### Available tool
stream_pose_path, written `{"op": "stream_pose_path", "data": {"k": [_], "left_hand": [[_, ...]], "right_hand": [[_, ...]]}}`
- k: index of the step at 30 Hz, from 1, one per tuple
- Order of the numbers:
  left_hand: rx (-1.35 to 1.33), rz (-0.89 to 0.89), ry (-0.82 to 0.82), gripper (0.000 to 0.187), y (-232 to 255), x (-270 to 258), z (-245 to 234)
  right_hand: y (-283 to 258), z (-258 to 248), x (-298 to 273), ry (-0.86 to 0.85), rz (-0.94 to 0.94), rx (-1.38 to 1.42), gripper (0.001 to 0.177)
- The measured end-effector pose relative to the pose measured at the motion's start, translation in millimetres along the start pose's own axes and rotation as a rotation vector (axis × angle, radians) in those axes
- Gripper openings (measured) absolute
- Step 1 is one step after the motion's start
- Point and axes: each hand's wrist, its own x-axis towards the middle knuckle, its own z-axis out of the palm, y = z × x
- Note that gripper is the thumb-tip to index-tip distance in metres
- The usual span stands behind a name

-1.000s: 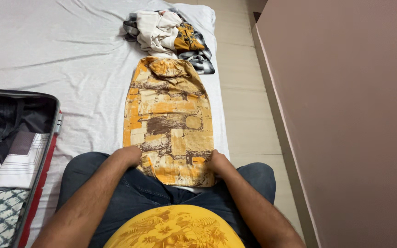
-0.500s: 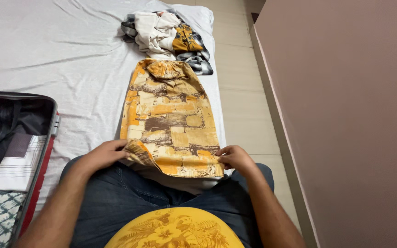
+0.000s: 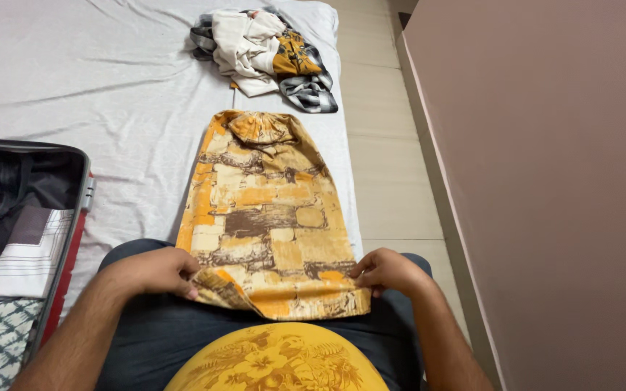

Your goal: The person folds a yellow patterned shirt by hand on a bed. The person flattens the shirt, folds the sides inward, and سپس folds it into a small rectangular shape.

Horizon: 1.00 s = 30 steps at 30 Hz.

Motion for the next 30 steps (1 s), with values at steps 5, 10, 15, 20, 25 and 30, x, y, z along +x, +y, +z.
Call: {"op": "stream_pose_path", "data": {"k": [5, 10, 15, 20, 25, 30], "left_hand": [[-0.053, 0.046, -0.109, 0.032, -1.6, 3.9, 0.4], [-0.066, -0.103, 0.113, 0.036, 21.5, 2.9, -12.4], [0.071, 0.008, 0.29, 0.042, 28.5, 21.9, -18.5], [0.17, 0.032, 0.297, 0.051, 55.4, 54.9, -27.5], [0.192, 0.014, 0.242, 0.066, 91.7, 90.3, -38.5], [0.208, -0.007, 0.199, 0.069, 88.5, 145.2, -33.8]], "right_hand": [[4.6, 5.5, 1.7, -0.016, 0.055, -0.107, 0.028], [-10.4, 8.3, 3.8, 0.116, 0.064, -0.195, 0.03], [-32.7, 18.0, 20.2, 0.251, -0.061, -0.189, 0.036], [-57.3, 29.6, 58.7, 0.294, -0.27, -0.265, 0.042], [-81.3, 48.7, 122.2, 0.288, -0.424, -0.363, 0.046], [-85.3, 79.6, 187.5, 0.227, -0.425, -0.317, 0.054]]}}
